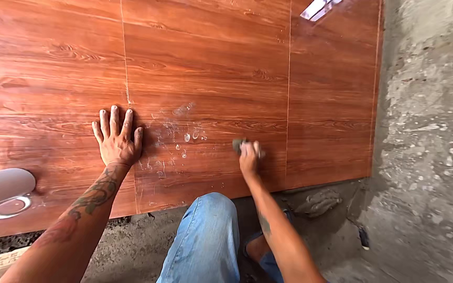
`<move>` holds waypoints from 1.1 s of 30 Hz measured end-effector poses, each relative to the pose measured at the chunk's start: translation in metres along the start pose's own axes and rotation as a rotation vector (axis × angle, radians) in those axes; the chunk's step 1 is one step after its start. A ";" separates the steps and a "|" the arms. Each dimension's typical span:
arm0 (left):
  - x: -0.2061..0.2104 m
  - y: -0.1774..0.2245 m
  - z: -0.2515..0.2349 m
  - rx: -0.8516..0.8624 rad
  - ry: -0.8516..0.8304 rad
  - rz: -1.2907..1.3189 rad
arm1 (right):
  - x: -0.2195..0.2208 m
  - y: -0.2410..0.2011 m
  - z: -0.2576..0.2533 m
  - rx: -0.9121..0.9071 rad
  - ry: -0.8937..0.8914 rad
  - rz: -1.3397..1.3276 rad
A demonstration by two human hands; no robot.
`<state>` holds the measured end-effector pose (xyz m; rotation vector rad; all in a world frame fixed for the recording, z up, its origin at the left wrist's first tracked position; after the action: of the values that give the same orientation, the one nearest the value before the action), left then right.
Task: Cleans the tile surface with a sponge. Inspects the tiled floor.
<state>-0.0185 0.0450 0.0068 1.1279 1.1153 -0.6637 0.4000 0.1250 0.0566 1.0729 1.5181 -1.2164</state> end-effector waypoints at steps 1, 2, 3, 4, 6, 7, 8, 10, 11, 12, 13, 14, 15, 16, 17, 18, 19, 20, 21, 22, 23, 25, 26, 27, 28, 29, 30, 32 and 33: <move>-0.001 0.002 0.000 0.005 0.001 0.000 | 0.008 -0.002 -0.033 0.025 0.045 0.012; -0.002 0.003 -0.003 0.008 0.010 0.001 | 0.013 -0.004 -0.056 0.034 0.090 0.014; -0.004 0.003 -0.004 0.008 0.017 0.003 | 0.014 -0.005 -0.058 0.023 0.086 0.019; -0.004 0.002 -0.002 0.007 0.011 0.004 | 0.010 -0.002 -0.033 0.004 0.016 0.019; -0.003 0.002 -0.004 0.003 0.002 0.010 | -0.004 0.011 0.054 -0.035 -0.100 0.011; -0.002 0.003 -0.004 0.000 -0.001 0.011 | -0.012 0.017 0.096 -0.059 -0.101 -0.001; -0.002 0.003 -0.004 -0.002 0.000 0.006 | -0.018 0.019 0.119 -0.078 -0.074 -0.019; -0.003 0.003 -0.003 -0.003 0.007 -0.004 | -0.019 0.005 0.104 -0.102 -0.042 -0.052; -0.004 0.005 -0.003 0.001 0.007 -0.005 | -0.015 -0.006 0.075 -0.107 -0.033 -0.052; -0.004 0.006 -0.003 0.000 0.011 -0.006 | -0.006 -0.014 0.041 -0.113 -0.021 -0.042; -0.004 0.005 -0.002 -0.001 0.013 -0.007 | 0.002 -0.021 0.010 -0.109 -0.007 -0.024; -0.005 0.005 -0.002 0.002 0.016 -0.006 | 0.006 -0.027 -0.017 -0.094 0.012 -0.005; -0.005 0.005 -0.002 0.005 0.019 -0.005 | 0.006 -0.032 -0.033 -0.073 0.003 0.009; -0.006 0.005 0.001 0.006 0.017 -0.004 | 0.003 -0.033 -0.029 -0.052 -0.039 0.015; -0.006 0.005 0.003 0.006 0.009 -0.001 | -0.002 -0.029 -0.008 -0.041 -0.080 0.017; -0.006 0.005 -0.001 0.007 0.009 0.003 | -0.005 -0.020 0.023 -0.045 -0.106 0.021; -0.005 0.005 -0.003 0.007 0.013 0.007 | -0.009 -0.008 0.064 -0.055 -0.118 0.027; -0.005 0.004 -0.002 0.005 0.009 0.006 | -0.015 0.002 0.103 -0.077 -0.121 0.027; -0.005 0.004 -0.001 0.003 0.007 0.006 | -0.021 0.008 0.128 -0.101 -0.109 0.014; -0.005 0.004 -0.001 0.001 0.006 0.005 | -0.023 0.007 0.132 -0.129 -0.093 0.001; -0.006 0.004 -0.002 0.001 0.004 0.004 | -0.023 -0.001 0.119 -0.155 -0.084 -0.003; -0.005 0.004 -0.003 0.000 -0.002 0.003 | -0.011 -0.023 0.058 -0.177 -0.058 -0.001; -0.005 0.004 -0.003 -0.002 0.001 0.003 | -0.001 -0.032 0.020 -0.162 -0.034 0.006; -0.005 0.004 -0.003 0.000 0.004 0.004 | 0.008 -0.039 -0.017 -0.125 -0.010 0.023; -0.004 0.003 -0.004 0.002 0.007 0.007 | 0.015 -0.044 -0.048 -0.079 0.007 0.031; -0.005 0.003 -0.004 0.002 0.011 0.008 | 0.018 -0.047 -0.067 -0.044 -0.007 0.027; -0.006 0.002 -0.004 0.003 0.008 0.006 | 0.016 -0.046 -0.066 -0.031 -0.049 0.021; -0.006 0.003 -0.003 0.002 -0.002 0.012 | -0.001 -0.032 -0.004 -0.096 -0.174 0.024; -0.006 0.003 -0.004 0.003 0.001 0.016 | -0.007 -0.018 0.044 -0.125 -0.197 0.028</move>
<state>-0.0193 0.0496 0.0132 1.1393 1.1053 -0.6525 0.3897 0.0788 0.0616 0.8635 1.4028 -1.1561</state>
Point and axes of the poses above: each hand's wrist, its own z-axis away from the middle knuckle, its own x-axis out of the palm, y = z × x, the point moved 5 cm from there along -z, towards the middle knuckle, and after that the axes turned 5 degrees about z, right-handed, at the moved point
